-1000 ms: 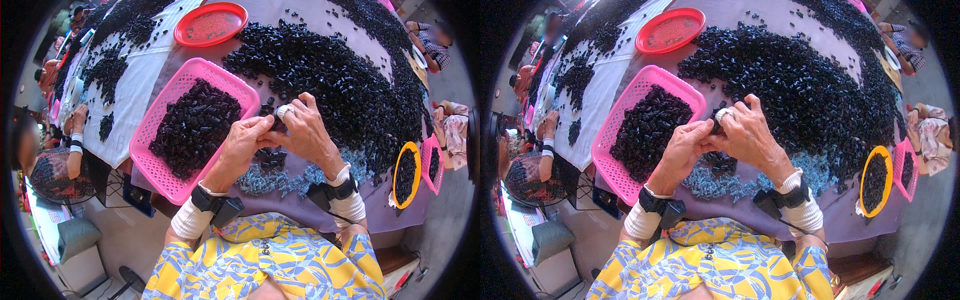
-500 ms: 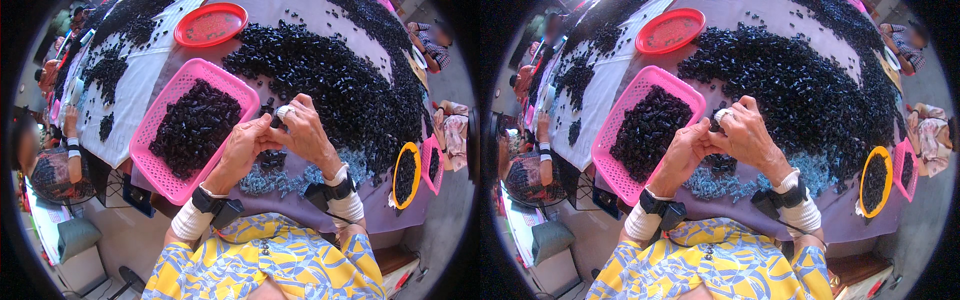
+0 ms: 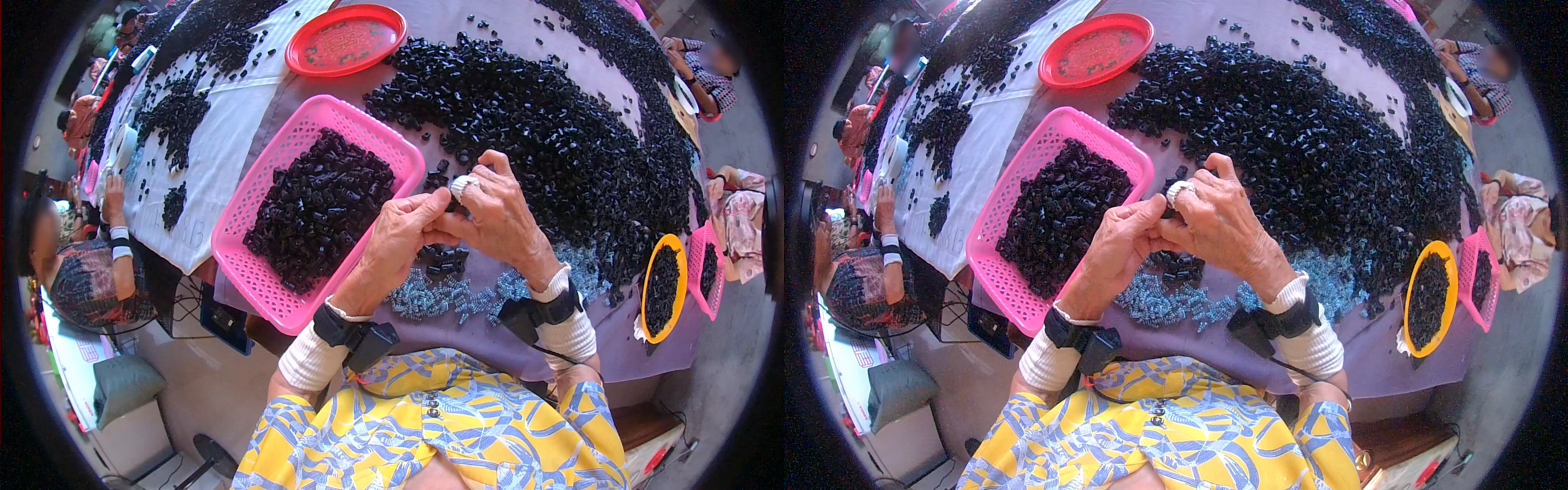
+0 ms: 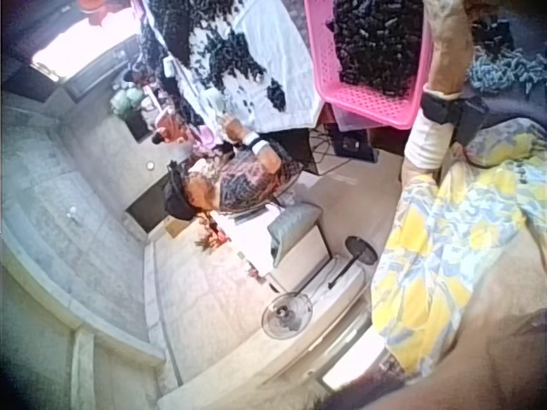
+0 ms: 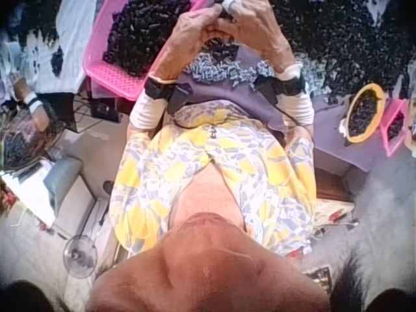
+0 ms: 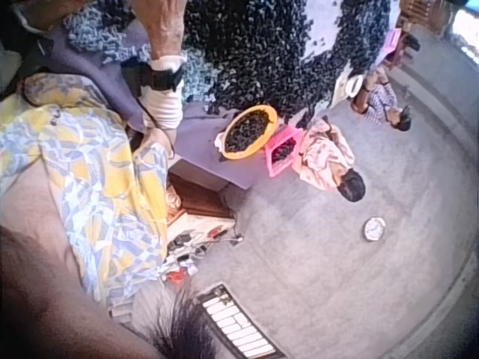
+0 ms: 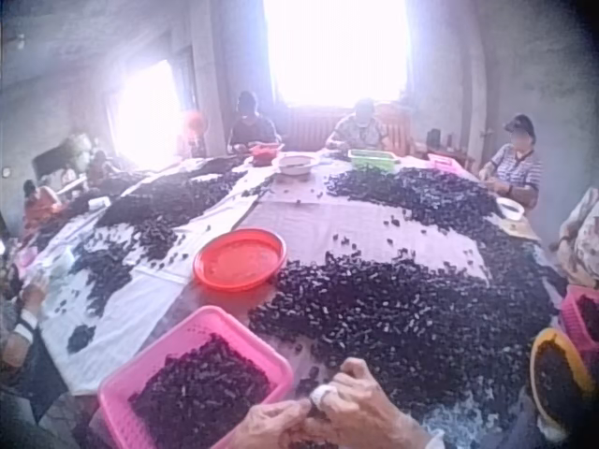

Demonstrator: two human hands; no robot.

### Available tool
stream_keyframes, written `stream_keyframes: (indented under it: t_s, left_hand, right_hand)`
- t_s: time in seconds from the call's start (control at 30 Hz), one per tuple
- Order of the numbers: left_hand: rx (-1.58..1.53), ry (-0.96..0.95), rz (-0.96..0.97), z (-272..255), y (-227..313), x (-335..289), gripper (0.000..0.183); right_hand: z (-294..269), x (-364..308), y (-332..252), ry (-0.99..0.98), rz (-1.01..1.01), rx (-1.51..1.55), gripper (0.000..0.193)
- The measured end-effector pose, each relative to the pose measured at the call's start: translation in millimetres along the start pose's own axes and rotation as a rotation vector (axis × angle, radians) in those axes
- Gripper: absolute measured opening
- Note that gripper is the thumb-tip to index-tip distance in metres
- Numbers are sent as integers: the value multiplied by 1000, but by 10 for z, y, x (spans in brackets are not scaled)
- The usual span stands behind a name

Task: Assembling small black plastic shoe components by hand at a sorting table.

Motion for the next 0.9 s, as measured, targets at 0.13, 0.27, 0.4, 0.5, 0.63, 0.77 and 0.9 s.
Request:
stream_keyframes:
  t_s: [0.13,0.27,0.4,0.5,0.63,0.77,0.9]
  left_hand:
    - [-29,-32,-33,-17,-14,3,30]
    - [11,-41,-9,-11,5,-6,23]
    - [5,-45,4,-45,-11,-9,22]
    - [3,-31,-10,-27,-18,-8,23]
    - [-44,-38,-13,-22,4,-19,27]
    - [55,-45,-3,-9,9,-13,29]
    - [-27,15,56,-45,63,-85,30]
  right_hand:
    - [1,10,13,-9,-1,50,20]
    - [40,10,10,-1,-9,-2,23]
    - [11,40,-21,-39,7,-42,28]
    - [28,32,-10,-46,22,-69,31]
    - [20,18,-3,-2,2,-10,31]
    - [-5,29,-15,36,-34,36,30]
    - [-32,88,56,-63,9,91,30]
Point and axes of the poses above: each hand's wrist, its own x-axis towards the middle knuckle, its own z-axis out of the palm, y = z × x, the point moved 9 cm from there along x, towards the middle knuckle, and after that the axes turned 11 degrees about -z, right-handed, at the moved point
